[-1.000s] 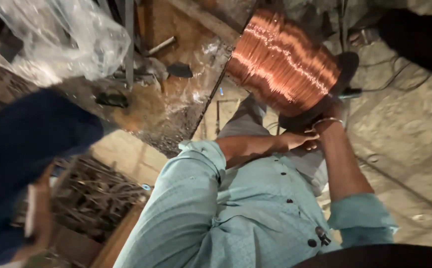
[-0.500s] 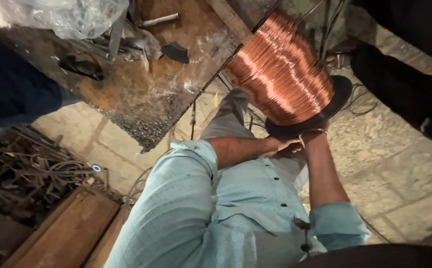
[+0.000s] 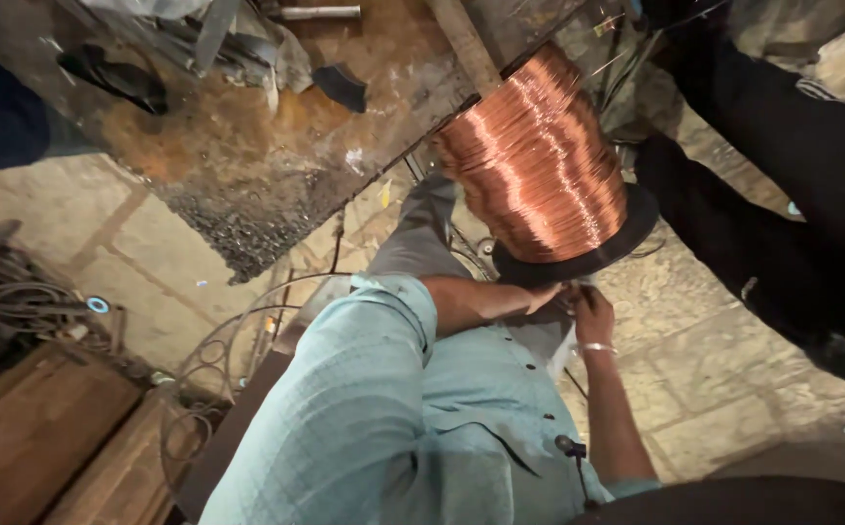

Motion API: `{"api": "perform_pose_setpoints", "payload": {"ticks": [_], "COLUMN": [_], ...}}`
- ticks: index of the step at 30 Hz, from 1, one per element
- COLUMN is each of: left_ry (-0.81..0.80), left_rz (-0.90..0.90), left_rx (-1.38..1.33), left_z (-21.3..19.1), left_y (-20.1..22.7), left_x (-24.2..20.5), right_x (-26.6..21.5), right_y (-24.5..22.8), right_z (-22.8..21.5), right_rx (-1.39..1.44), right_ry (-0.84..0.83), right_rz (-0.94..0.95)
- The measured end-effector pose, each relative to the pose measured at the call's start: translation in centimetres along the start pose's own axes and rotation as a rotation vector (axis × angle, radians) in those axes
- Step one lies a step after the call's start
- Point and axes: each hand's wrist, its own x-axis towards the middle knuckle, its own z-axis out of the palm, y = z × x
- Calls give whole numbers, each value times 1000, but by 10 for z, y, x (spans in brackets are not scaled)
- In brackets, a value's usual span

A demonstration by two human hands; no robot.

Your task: The recorder is winding and securing a large coil of copper wire using white tape.

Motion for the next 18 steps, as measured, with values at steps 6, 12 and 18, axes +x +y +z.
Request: {"api": "perform_pose_setpoints", "payload": {"ticks": [6,12,18], "left_ry": [42,62,-59], "left_rz": [-38,-83,-47], "left_rx": [-906,-1795,-2134], "left_z": [18,-24,-9], "left_y": [76,28,25], "left_x": [-79,-51,1], "right_x": [65,56,48], "right_y": [32,28,12], "right_z": [16,0,-14], "right_rx": [-65,48,-155], "right_ry": [8,-115,-22], "right_rz": [-118,-252,20]}}
